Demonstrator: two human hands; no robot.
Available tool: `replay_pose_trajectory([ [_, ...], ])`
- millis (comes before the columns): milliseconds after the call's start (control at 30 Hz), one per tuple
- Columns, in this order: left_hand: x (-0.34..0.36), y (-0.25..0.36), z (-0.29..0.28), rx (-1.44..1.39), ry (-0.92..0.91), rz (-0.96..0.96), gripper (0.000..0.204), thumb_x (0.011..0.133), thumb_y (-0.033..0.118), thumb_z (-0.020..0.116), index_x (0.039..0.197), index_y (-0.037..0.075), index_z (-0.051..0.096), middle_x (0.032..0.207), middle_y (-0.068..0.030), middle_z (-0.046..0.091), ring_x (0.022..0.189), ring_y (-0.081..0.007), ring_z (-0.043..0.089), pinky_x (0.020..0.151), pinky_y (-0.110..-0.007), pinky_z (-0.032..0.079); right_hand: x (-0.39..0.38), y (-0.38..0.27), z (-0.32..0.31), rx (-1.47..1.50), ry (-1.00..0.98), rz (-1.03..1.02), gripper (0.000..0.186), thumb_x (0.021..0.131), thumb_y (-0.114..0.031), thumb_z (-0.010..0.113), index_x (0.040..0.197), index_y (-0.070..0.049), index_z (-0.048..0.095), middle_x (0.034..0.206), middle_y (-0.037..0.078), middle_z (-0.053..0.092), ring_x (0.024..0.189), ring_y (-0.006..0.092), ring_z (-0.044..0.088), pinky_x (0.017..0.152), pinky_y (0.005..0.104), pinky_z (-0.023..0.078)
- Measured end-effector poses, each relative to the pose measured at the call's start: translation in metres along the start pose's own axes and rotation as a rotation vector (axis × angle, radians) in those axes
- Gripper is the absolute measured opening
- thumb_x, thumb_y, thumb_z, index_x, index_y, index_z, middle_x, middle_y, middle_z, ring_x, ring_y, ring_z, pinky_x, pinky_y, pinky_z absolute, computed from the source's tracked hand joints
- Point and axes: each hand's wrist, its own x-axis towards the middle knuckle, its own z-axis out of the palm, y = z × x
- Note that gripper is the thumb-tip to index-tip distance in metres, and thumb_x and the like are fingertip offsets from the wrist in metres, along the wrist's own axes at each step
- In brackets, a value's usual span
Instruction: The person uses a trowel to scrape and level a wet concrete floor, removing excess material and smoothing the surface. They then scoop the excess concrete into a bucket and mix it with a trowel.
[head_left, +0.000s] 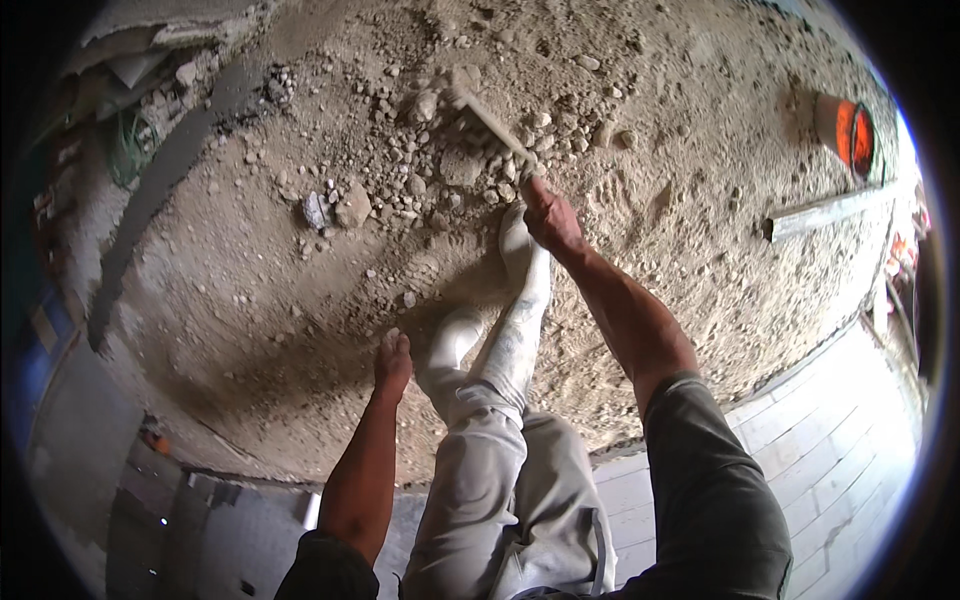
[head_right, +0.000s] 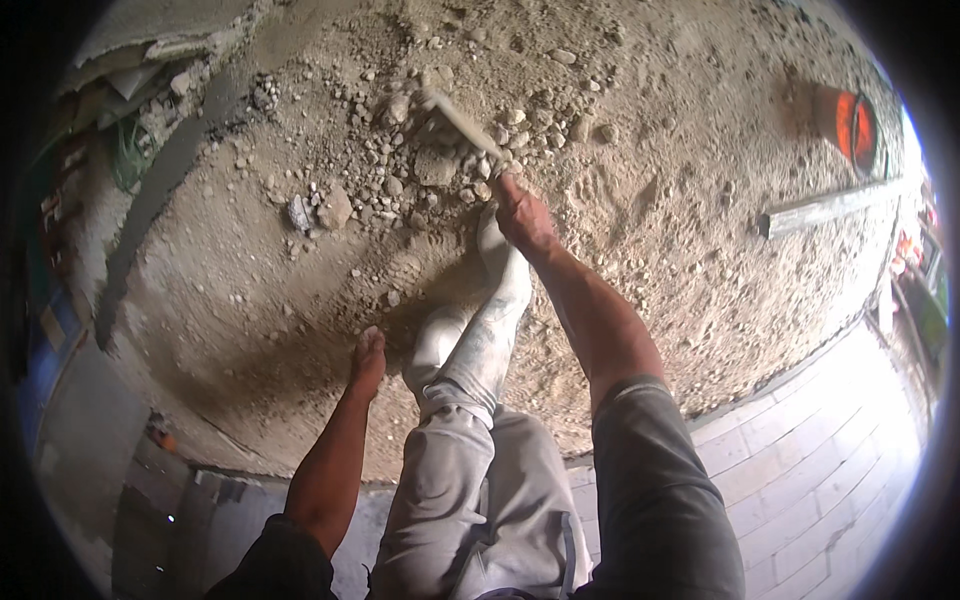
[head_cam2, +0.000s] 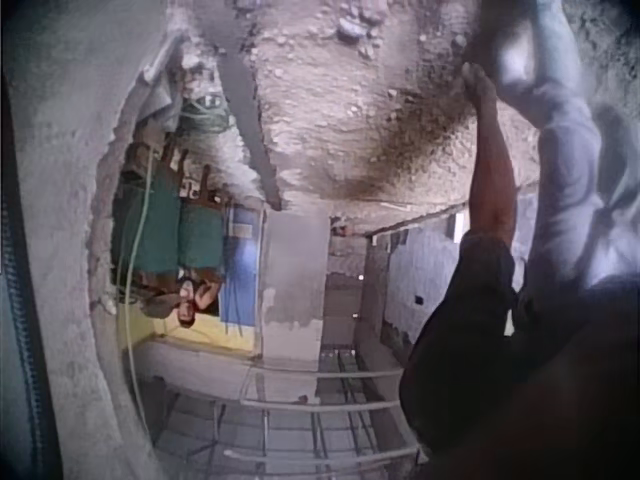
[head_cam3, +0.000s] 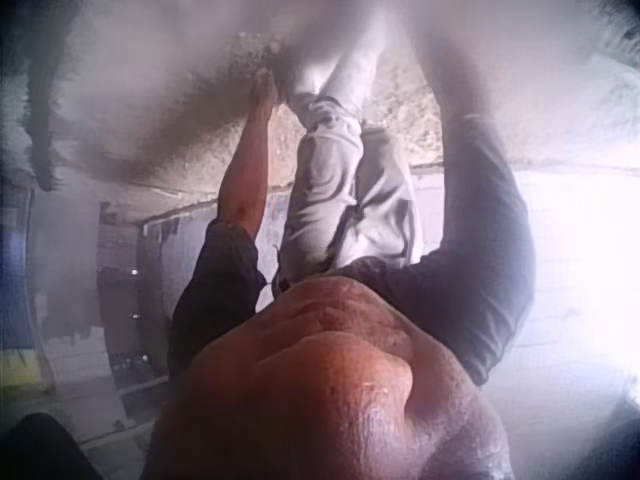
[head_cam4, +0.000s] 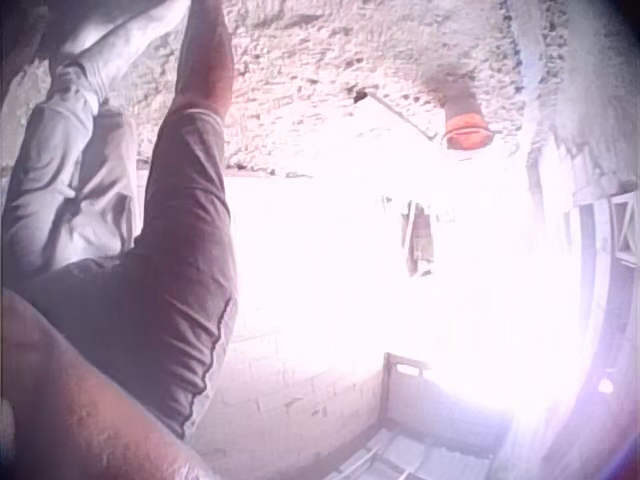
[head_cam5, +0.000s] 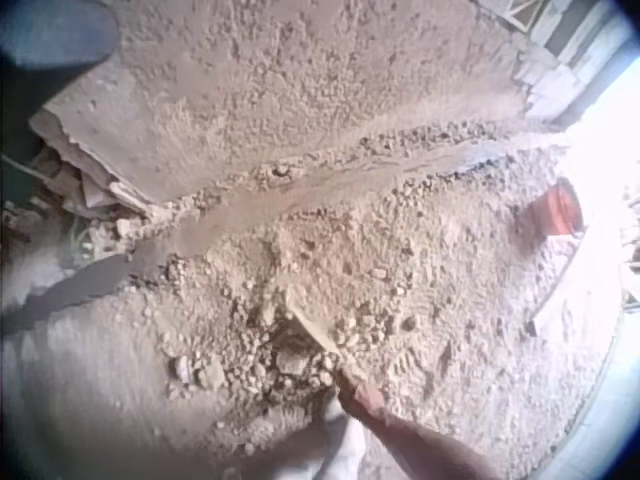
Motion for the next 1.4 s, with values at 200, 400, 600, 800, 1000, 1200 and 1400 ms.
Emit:
replay_pose_trajectory([
  [200,0.048,-0.027,-0.049,0.114,0.07,0.108,0.055,0.095,0.034,0.046,0.139,0.001,0.035,0.138,-0.0212,0.043,0.128,-0.0337,0.042,0.105,-0.041,0.034,-0.029,-0.004,-0.036,0.048,0.015,-0.122,0.022,0.094,-0.02,0.043,0.113,-0.017,0.051,0.107,0.017,0.063,0.089,0.0362,0.063,0.079,0.045,0.052],
  [400,0.117,-0.001,-0.157,0.412,0.213,0.415,0.069,0.092,0.037,0.052,0.144,0.002,0.025,0.143,-0.0247,0.034,0.132,-0.0375,0.035,0.108,-0.041,0.031,0.005,0.053,-0.06,-0.085,0.584,0.326,0.03,0.084,-0.013,0.047,0.114,-0.01,0.047,0.089,0.023,0.063,0.083,0.0436,0.061,0.07,0.0521,0.048],
  [600,0.181,0.033,-0.185,0.887,0.139,0.463,0.099,0.082,0.051,0.062,0.15,0.013,0.001,0.152,-0.0258,0.011,0.14,-0.0413,0.014,0.113,-0.048,0.016,-0.005,0.079,0.008,-0.068,0.715,0.115,0.028,0.084,-0.009,0.048,0.112,-0.007,0.041,0.078,0.026,0.06,0.065,0.0438,0.056,0.059,0.0523,0.044],
  [800,0.281,0.03,-0.152,0.65,0.354,1.022,0.124,0.07,0.056,0.073,0.146,0.001,-0.008,0.151,-0.0289,0.003,0.141,-0.0422,0.007,0.115,-0.047,0.011,-0.026,0.005,0.115,0.845,0.493,0.16,0.02,0.084,0.0,0.047,0.103,-0.005,0.044,0.075,0.012,0.055,0.058,0.0209,0.054,0.039,0.0331,0.041],
  [1000,0.314,0.054,-0.157,0.59,0.347,1.43,0.126,0.066,0.064,0.072,0.146,0.001,-0.002,0.15,-0.031,0.004,0.139,-0.0455,0.009,0.113,-0.053,0.01,-0.033,-0.069,0.191,0.343,0.633,0.266,0.027,0.079,-0.003,0.053,0.103,-0.002,0.04,0.069,0.018,0.052,0.059,0.0327,0.053,0.051,0.0455,0.04],
  [1200,0.312,0.093,-0.149,0.412,0.046,1.774,0.13,0.062,0.063,0.076,0.146,0.008,-0.006,0.15,-0.0273,0.01,0.136,-0.0407,0.022,0.113,-0.049,0.02,-0.058,-0.107,0.227,0.467,0.497,0.317,0.028,0.078,-0.006,0.053,0.1,-0.005,0.037,0.069,0.017,0.052,0.057,0.0317,0.051,0.051,0.0422,0.041],
  [1400,0.275,0.125,-0.115,0.338,-0.041,1.995,0.129,0.051,0.057,0.084,0.144,0.002,0.014,0.141,-0.025,0.031,0.131,-0.0387,0.032,0.111,-0.046,0.026,-0.065,-0.14,0.266,0.449,0.485,0.241,0.035,0.075,-0.013,0.059,0.103,-0.008,0.038,0.069,0.012,0.05,0.062,0.0248,0.053,0.054,0.0408,0.043],
])
